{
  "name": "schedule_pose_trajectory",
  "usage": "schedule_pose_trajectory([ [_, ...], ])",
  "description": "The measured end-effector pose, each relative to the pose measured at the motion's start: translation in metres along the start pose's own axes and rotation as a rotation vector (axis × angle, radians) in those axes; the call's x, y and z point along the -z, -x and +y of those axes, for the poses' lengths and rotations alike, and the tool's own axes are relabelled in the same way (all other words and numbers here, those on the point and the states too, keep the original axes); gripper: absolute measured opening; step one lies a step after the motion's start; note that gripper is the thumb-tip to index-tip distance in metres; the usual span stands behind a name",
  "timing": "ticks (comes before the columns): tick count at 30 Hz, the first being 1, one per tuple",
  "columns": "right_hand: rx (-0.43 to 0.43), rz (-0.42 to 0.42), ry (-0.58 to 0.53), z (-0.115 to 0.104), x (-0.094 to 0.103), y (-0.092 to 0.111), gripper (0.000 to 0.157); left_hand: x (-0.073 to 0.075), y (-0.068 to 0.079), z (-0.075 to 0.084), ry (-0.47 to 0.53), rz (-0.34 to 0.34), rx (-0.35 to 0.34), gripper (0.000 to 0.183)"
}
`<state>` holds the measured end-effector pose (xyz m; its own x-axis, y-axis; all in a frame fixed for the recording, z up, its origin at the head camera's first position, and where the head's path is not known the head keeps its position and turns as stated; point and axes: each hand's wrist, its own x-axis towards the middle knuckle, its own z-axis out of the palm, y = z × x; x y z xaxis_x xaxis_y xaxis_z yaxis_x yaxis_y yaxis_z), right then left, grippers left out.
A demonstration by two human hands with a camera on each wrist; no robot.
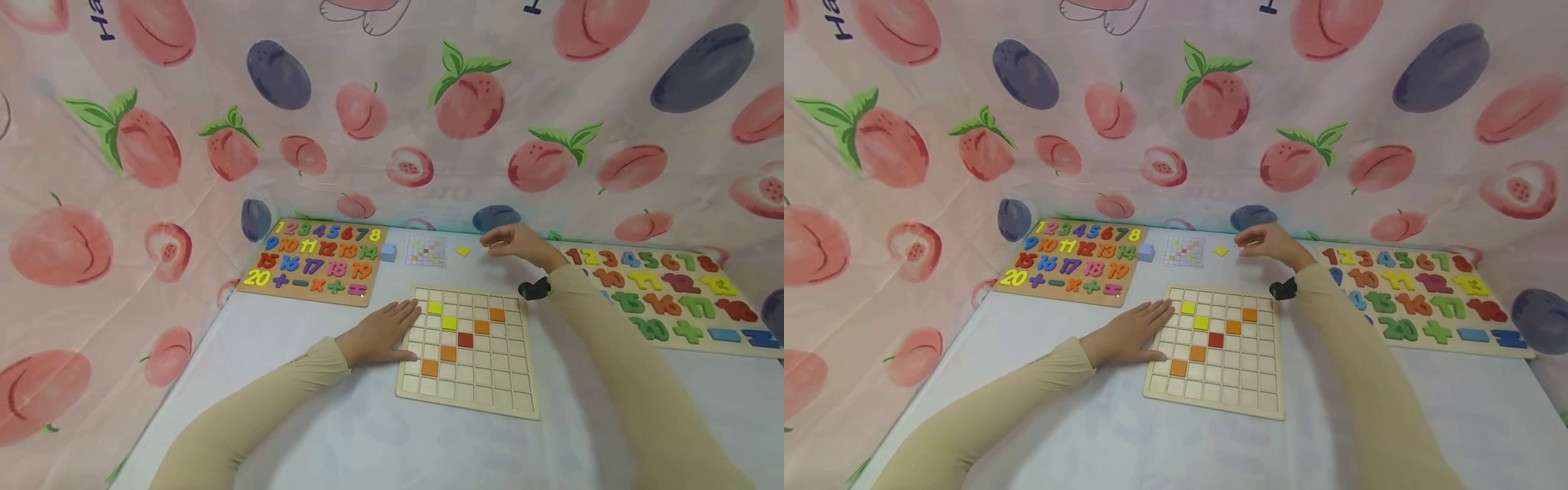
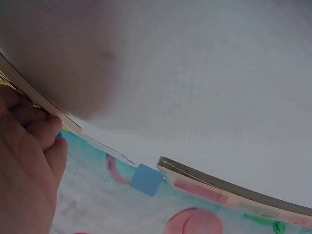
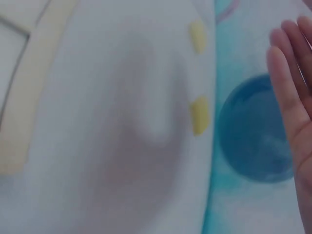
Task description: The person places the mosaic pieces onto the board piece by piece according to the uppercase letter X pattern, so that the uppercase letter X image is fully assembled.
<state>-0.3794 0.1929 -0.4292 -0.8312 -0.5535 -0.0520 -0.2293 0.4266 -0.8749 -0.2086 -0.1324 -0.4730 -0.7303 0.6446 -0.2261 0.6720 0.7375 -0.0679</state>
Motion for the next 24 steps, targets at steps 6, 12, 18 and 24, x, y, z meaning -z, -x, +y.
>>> schedule_pose_trajectory([
  [6, -0.050, 0.138, 0.038, 0.015, 0.002, -0.003, 0.043, 0.001, 0.001, 0.001, -0.006, 0.002, -0.002, 0.090],
  [12, -0.114, 0.177, 0.057, 0.024, 0.001, -0.007, 0.047, 0.002, 0.001, 0.001, -0.009, 0.000, 0.002, 0.090],
  [18, -0.174, 0.179, 0.109, 0.033, -0.001, -0.013, 0.053, 0.001, 0.001, 0.000, -0.018, 0.004, 0.001, 0.091],
  [24, -0.204, 0.137, 0.158, 0.036, -0.003, -0.018, 0.056, 0.001, 0.001, 0.000, -0.015, 0.000, 0.002, 0.091],
])
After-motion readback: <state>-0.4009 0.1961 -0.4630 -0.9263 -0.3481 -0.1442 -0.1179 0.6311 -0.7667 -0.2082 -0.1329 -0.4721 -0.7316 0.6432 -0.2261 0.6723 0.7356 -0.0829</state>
